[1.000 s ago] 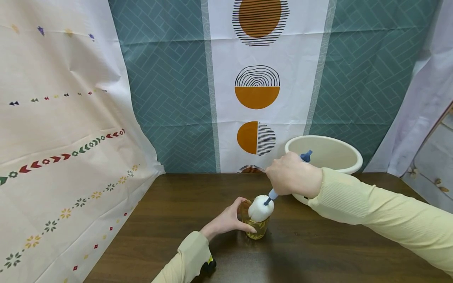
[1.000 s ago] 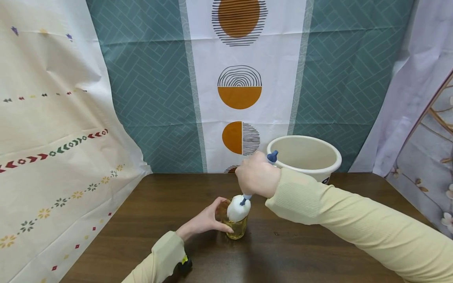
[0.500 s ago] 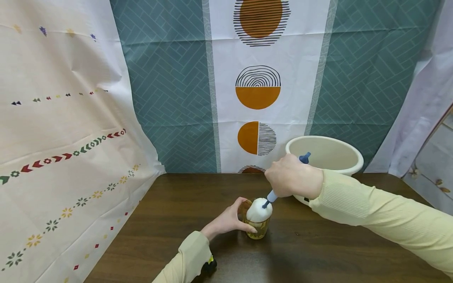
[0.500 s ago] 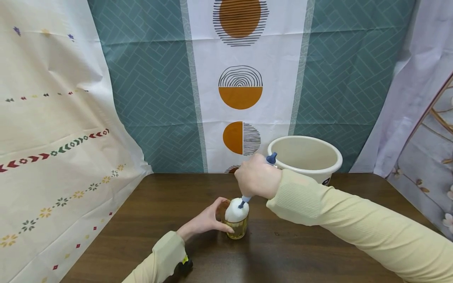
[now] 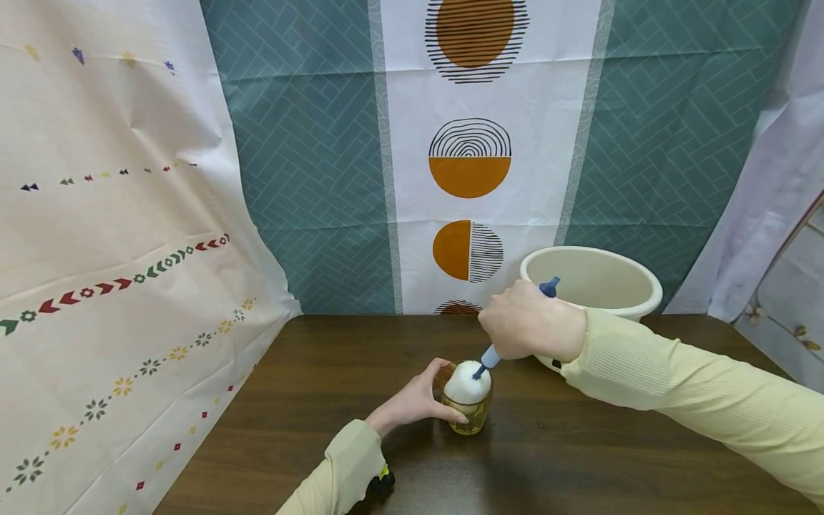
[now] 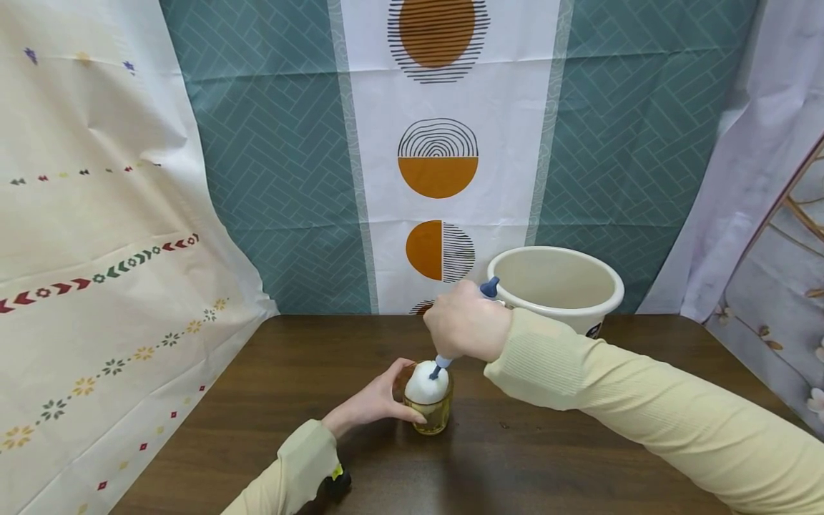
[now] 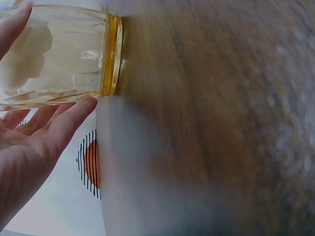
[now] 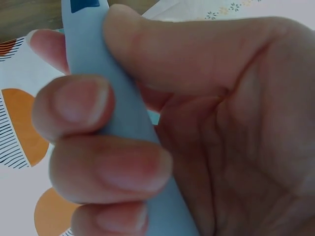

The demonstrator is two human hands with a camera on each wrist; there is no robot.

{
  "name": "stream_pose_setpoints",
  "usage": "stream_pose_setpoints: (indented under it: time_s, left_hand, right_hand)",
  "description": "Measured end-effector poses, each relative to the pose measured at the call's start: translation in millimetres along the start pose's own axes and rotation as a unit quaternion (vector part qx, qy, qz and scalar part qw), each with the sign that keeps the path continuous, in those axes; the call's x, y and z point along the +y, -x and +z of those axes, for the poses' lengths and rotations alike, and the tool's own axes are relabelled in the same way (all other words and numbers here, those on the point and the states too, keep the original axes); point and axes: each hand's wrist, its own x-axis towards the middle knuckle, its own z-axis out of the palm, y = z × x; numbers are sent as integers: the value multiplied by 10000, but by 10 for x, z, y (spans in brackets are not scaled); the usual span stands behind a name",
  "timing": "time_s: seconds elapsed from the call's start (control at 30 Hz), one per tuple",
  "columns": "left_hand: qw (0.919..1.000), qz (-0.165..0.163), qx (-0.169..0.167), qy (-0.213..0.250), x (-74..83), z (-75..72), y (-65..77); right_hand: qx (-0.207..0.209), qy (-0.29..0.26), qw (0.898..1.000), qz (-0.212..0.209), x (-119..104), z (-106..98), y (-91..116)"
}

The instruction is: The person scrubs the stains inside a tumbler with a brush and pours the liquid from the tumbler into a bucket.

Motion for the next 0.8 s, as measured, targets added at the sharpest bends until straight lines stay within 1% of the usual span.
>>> stream_pose_setpoints:
  time_s: [0.17,0.4,0.5,0.63,0.8]
  left_hand:
    - [10000,-52,-10,11,0,1,-2]
    - [10000,-1,-1,55,-14,9,-3]
    - [10000,-1,17,25,-16,11,-2]
    - [10000,24,35,0,-16,11,-3]
    - [9999,102,1,123,-17,13,-7]
  right_hand:
    - [198,58,9997,-91,15,20,2]
    - [169,31,9998,-106,41,65,-38]
    - [286,39,9995,-123,45,60,-25]
    - [467,66,9988,-97,49,56,-13]
    - [439,66,9990,-2,60,68,-28]
